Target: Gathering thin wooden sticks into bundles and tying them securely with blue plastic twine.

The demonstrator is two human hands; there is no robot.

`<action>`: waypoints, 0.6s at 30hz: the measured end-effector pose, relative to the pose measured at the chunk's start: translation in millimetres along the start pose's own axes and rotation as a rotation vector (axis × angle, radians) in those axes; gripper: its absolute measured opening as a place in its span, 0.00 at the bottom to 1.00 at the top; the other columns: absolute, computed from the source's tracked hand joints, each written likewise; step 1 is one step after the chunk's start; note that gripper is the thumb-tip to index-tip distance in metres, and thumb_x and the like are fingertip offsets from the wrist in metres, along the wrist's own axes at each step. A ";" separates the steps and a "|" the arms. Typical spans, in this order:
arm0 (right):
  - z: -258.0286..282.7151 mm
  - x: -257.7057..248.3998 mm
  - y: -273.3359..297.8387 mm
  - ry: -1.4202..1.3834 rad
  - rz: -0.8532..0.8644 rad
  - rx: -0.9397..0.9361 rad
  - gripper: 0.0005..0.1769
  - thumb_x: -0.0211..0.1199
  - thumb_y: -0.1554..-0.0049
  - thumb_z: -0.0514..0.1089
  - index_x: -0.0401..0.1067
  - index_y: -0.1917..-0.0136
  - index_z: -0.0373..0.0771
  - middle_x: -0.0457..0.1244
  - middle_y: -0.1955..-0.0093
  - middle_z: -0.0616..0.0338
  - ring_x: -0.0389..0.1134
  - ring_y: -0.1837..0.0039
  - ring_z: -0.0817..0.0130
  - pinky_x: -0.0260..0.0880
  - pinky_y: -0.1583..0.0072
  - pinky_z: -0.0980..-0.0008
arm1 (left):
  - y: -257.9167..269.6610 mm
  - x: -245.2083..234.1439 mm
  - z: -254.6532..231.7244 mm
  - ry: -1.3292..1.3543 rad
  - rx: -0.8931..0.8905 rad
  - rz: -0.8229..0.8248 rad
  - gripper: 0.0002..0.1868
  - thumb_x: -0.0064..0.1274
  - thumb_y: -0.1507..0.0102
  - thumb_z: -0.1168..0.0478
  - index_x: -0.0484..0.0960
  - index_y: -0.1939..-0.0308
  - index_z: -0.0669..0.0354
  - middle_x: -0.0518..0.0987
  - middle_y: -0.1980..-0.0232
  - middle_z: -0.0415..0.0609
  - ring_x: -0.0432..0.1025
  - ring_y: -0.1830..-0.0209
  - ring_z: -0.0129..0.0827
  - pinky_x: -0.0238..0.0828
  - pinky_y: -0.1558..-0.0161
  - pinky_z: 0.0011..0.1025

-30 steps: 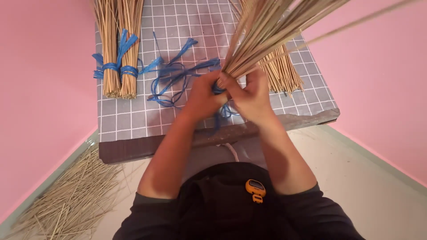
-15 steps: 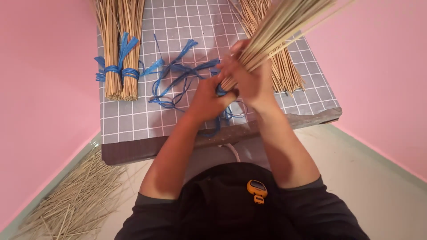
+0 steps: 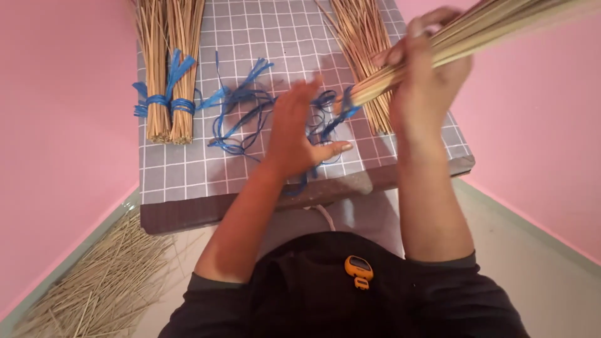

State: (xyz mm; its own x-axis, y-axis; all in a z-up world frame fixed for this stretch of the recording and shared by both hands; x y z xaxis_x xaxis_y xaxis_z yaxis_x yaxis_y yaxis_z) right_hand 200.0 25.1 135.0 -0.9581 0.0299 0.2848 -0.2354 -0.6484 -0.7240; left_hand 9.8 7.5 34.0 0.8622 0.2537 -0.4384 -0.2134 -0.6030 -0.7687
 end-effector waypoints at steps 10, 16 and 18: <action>-23.0 40.0 42.1 -0.006 0.086 0.276 0.05 0.54 0.35 0.31 0.61 0.47 0.38 0.60 0.56 0.61 0.67 0.61 0.71 0.78 0.53 0.67 | -1.6 -2.8 -7.8 0.022 -0.225 0.089 0.14 0.64 0.42 0.57 0.79 0.55 0.56 0.83 0.66 0.49 0.76 0.73 0.45 0.69 0.69 0.37; 6.9 -8.6 -9.7 0.292 -0.047 0.099 0.16 0.48 0.33 0.23 0.61 0.36 0.35 0.62 0.55 0.52 0.62 0.66 0.72 0.72 0.67 0.73 | 5.3 1.1 3.7 -0.211 -0.194 -0.029 0.10 0.59 0.38 0.54 0.75 0.65 0.54 0.78 0.72 0.45 0.71 0.76 0.41 0.65 0.72 0.37; 4.8 -30.0 -27.0 0.497 0.013 0.240 0.26 0.56 0.28 0.29 0.51 0.22 0.29 0.64 0.61 0.57 0.64 0.69 0.73 0.68 0.71 0.77 | 1.5 -5.7 -1.3 -0.195 -0.142 -0.112 0.10 0.61 0.39 0.59 0.76 0.61 0.55 0.78 0.66 0.46 0.72 0.69 0.42 0.67 0.65 0.36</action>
State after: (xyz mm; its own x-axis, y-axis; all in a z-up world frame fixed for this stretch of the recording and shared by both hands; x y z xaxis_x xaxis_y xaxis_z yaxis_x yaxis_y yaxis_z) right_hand 235.9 38.1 149.1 -0.9359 0.3390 -0.0960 -0.2354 -0.8043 -0.5457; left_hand 5.2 4.2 35.9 0.7692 0.4573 -0.4463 -0.0432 -0.6596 -0.7503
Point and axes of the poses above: each hand's wrist, its own y-axis away from the middle knuckle, its own x-axis out of the palm, z = x × y, the point moved 3 cm from there along -y, towards the middle knuckle
